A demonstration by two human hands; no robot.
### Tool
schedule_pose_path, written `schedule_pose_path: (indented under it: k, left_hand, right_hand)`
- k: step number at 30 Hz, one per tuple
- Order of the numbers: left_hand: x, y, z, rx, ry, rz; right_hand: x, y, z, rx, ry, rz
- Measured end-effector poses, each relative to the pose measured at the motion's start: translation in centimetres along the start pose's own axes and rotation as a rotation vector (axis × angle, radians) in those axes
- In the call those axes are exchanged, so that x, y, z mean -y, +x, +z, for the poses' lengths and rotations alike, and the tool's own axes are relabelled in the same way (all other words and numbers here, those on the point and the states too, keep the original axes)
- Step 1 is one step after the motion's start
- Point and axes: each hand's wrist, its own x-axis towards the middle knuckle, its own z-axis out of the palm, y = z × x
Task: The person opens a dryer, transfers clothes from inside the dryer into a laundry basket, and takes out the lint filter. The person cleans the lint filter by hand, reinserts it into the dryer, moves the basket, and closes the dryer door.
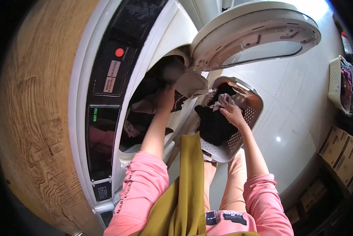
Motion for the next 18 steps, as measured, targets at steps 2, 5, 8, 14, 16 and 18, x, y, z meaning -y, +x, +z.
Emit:
schedule_pose_path:
  k: [2,5,8,14,16,18]
  left_hand:
    - [-0.2,-0.1,-0.7,0.073,-0.302,-0.057]
    - [-1.2,-1.4,-1.8,0.095,-0.641,-0.156]
    - [-1.5,-3.7,-1.2,-0.185,-0.528,-0.085]
    - [0.9,-0.8,1.3,-0.080,-0.387,-0.102]
    - [1.4,-1.6,1.2,-0.089,-0.520,-0.146]
    - [0.9,-2.8,-0.5,-0.120,-0.648,-0.177]
  right_hand:
    - [0.4,0.1,0.9,0.030,0.116,0.051]
    - [1.9,1.6,3.3,0.054,0.261,0.129]
    - [3.7,3.4,5.8,0.111,0.392,0.174]
    - [6.1,3.4,6.5,0.141,0.476,0.088]
    - [7.0,2.8,5.6,0.155,0.516,0.199]
    - [6.8,3.0,6.0,0.173,0.486,0.216]
